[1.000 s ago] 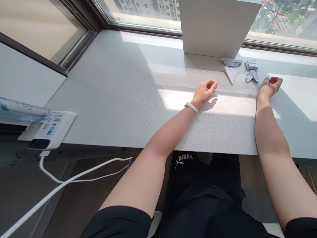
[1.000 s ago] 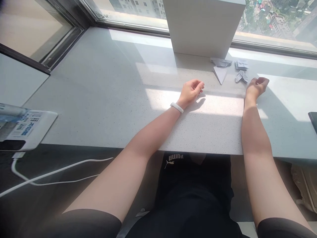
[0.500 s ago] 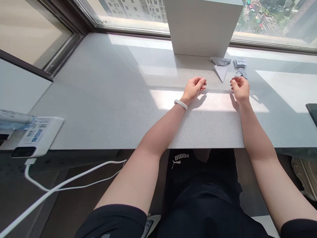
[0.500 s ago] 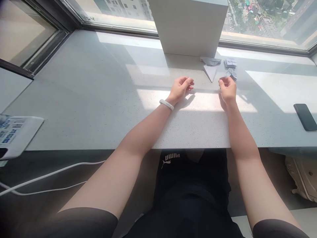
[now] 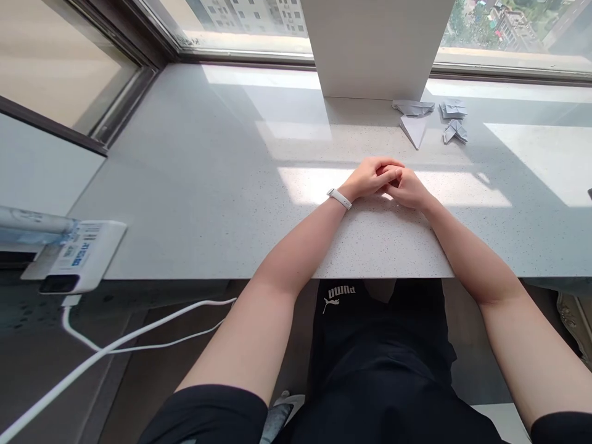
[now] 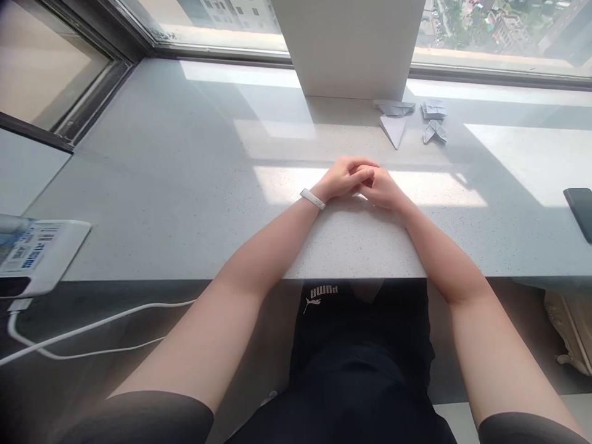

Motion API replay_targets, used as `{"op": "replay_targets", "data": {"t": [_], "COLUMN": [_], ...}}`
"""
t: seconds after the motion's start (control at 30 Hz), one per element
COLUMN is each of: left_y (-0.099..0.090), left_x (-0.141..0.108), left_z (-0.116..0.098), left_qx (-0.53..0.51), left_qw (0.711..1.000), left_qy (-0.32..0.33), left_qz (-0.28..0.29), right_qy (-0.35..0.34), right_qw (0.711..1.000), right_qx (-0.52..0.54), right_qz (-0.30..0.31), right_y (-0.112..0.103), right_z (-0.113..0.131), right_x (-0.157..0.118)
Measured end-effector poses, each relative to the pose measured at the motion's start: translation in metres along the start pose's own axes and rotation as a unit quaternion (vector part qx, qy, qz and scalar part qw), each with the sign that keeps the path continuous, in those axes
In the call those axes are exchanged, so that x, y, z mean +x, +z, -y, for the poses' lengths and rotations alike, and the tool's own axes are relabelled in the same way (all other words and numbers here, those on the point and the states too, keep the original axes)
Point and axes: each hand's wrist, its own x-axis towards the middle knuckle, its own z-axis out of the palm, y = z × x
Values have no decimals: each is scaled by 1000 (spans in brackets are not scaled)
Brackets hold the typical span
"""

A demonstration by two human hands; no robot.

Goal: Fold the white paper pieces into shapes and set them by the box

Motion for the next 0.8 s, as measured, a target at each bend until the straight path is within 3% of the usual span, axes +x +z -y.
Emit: {"op": "replay_targets", "data": {"t": [0.8], "left_y": [-3], "left_x": [-2], "left_z": [-9], "left_qx": [9], "left_qw": [999], "left_qy": [-27], "left_qz": [19], "right_qy": [23], "right_qw": [1000], "right_qx": [-4], "right_qz": [9], "right_y": [-1], "right_z": [2], "right_x": [2]}}
